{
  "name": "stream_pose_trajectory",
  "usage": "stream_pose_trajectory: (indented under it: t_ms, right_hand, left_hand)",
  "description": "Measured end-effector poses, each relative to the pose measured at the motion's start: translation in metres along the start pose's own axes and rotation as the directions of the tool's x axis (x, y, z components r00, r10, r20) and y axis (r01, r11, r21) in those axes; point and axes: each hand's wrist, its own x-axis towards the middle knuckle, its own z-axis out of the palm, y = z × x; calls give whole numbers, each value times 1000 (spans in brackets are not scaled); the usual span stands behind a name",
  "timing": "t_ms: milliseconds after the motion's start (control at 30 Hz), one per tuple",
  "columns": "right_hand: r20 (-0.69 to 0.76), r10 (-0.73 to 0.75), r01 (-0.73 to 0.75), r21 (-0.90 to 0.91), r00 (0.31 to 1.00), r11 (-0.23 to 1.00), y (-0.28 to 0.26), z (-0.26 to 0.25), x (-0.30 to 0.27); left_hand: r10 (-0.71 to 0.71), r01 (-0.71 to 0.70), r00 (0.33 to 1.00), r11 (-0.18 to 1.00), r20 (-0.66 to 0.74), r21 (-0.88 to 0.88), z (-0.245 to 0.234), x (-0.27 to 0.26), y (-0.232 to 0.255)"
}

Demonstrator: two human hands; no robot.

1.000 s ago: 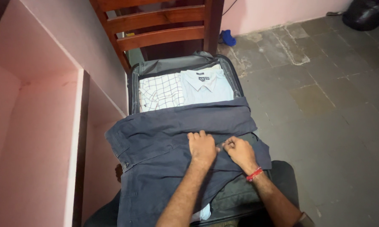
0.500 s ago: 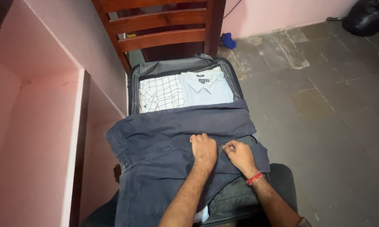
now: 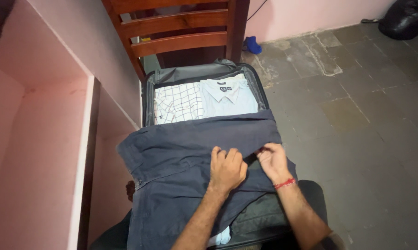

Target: The person folds and places several clothing items into an open suitcase, including a dark jacket, light-colored pants, and dark pants. The person then secures the contents with internal straps and closes the suitcase.

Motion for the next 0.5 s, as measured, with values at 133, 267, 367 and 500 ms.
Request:
stream_pose_trajectory:
  t_ms: [133, 267, 367, 500]
  right_hand:
    - [-234, -40, 95, 233, 971, 968, -22, -9, 26]
    - [-227, -395, 350, -214, 890, 912, -34, -11, 30]
    - [-73, -630, 552, -412, 773, 725, -42, -16, 15]
    - [-166, -591, 362, -652, 789, 666, -51, -40, 11]
  left_hand:
    - [58, -56, 997, 997, 41, -59, -11, -2, -2]
    - [129, -117, 985, 987, 111, -107, -14, -6, -7]
    - [177, -169, 982, 979, 68, -116, -14, -14, -6]
    - [159, -141, 947, 986, 278, -84, -10, -20, -4]
